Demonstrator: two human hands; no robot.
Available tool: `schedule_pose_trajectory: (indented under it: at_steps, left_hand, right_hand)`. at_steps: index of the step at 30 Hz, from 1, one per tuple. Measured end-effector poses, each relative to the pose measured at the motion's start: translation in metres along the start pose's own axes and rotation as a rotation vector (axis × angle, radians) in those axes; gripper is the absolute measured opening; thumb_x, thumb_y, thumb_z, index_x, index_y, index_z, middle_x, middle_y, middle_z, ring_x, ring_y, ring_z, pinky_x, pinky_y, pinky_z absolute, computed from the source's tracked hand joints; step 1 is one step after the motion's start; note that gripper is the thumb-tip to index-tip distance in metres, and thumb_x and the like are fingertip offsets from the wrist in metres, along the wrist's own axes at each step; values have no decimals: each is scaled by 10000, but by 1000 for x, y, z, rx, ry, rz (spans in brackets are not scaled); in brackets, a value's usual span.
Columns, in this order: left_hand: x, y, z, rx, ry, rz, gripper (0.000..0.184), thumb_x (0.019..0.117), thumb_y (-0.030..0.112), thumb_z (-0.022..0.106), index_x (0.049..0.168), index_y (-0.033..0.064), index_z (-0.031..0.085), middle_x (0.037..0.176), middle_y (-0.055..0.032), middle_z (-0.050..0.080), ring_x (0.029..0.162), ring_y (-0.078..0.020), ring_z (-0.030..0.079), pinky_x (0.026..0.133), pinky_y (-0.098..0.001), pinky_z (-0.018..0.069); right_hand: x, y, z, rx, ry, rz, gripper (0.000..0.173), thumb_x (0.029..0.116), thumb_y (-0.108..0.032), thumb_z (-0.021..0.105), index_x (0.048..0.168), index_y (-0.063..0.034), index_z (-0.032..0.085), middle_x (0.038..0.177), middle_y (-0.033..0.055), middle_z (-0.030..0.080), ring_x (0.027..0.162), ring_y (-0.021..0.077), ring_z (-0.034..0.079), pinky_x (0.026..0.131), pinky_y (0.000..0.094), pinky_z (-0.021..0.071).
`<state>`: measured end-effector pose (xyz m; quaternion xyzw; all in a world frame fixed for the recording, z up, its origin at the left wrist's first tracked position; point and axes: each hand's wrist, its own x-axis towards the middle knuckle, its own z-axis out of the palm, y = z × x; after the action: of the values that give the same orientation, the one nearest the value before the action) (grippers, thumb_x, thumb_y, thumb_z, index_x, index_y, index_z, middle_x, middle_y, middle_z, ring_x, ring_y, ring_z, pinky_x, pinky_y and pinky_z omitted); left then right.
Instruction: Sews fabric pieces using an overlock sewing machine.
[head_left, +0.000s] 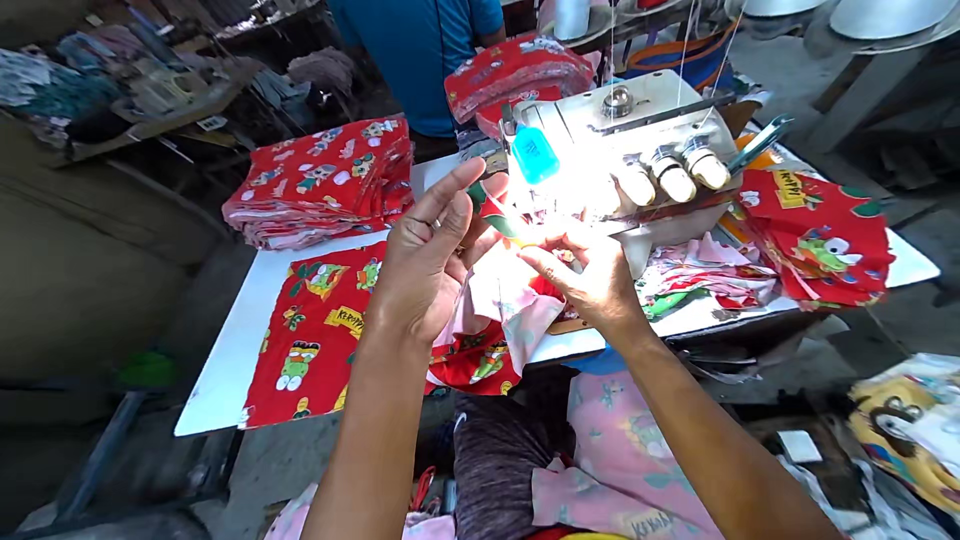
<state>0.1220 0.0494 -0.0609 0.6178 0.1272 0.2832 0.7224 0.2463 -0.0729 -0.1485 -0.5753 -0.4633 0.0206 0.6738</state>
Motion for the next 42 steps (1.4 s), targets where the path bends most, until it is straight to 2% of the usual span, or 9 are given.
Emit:
schedule_pose_trajectory:
  at_steps: [3, 6, 11, 18, 22, 26, 29, 37, 42]
  left_hand:
    - [-1, 5, 3, 1, -79, 45, 294, 1090, 122, 447, 1330, 154, 614, 1232, 22, 727, 1069, -98, 717, 926, -251, 591]
    - [9, -6, -1, 374, 67, 264, 351, 1043, 45, 523, 1389, 26, 577, 1261, -17, 705, 1108, -109, 691, 993, -294, 563]
    - [11, 7, -2, 37, -8, -17, 301, 1111, 171, 401, 1347, 182, 589, 1214, 47, 726, 1066, -95, 716, 936, -262, 589]
    - [15, 5, -2, 0, 70, 21, 336, 1112, 123, 387, 1401, 130, 557, 1285, -23, 701, 1115, -162, 713, 929, -315, 603]
    - [4, 5, 5, 60, 87, 58, 333, 1113, 121, 376, 1401, 118, 544, 1293, -18, 696, 1082, -152, 723, 911, -306, 609]
    - [-34, 2, 13, 315, -109, 216, 417, 1105, 332, 433, 1438, 111, 550, 1266, 24, 698, 1099, -97, 686, 955, -258, 561]
    - [-53, -16, 14, 380, -205, 246, 562, 1088, 492, 378, 1449, 100, 554, 1405, 42, 626, 1169, -74, 654, 990, -254, 541]
    - [-57, -56, 11, 190, -247, 110, 737, 1063, 620, 171, 1532, 127, 453, 1296, 40, 658, 1155, -63, 638, 997, -255, 524]
    - [-53, -63, 3, 52, -448, 127, 812, 990, 730, 287, 1562, 171, 428, 1323, 29, 650, 1146, -87, 651, 933, -268, 567]
  right_hand:
    - [3, 7, -2, -36, -1, -5, 136, 942, -145, 726, 1041, -51, 716, 992, 35, 705, 917, 42, 661, 819, 207, 549]
    - [-1, 12, -4, -4, 7, -9, 132, 955, -122, 711, 1062, -46, 703, 971, 35, 718, 875, 47, 674, 785, 209, 563]
    - [-1, 20, -5, 17, 18, 15, 114, 956, -100, 705, 1049, -35, 705, 945, 30, 711, 847, 39, 677, 772, 201, 574]
    - [-4, 20, -5, 6, 47, 33, 106, 949, -73, 706, 1043, -26, 718, 925, 33, 717, 823, 23, 673, 754, 181, 568]
    - [-11, 11, -9, -9, 22, 34, 216, 945, -59, 701, 1157, -33, 670, 960, 44, 717, 831, 54, 685, 740, 202, 577]
    - [-15, -28, -19, -48, -87, 46, 147, 996, -136, 659, 1110, -51, 699, 971, 7, 723, 830, 16, 676, 724, 172, 565]
    - [-32, -58, -28, -153, -81, 29, 182, 992, -209, 669, 1074, -61, 739, 966, -31, 732, 852, -36, 665, 749, 132, 553]
    - [-59, -54, -35, -34, -52, 138, 198, 961, -86, 690, 1141, -6, 711, 979, 5, 759, 895, 34, 726, 823, 197, 614]
    - [-54, -52, -35, -22, -61, 162, 131, 969, -87, 679, 1079, -25, 713, 943, 1, 753, 867, 33, 723, 791, 189, 610]
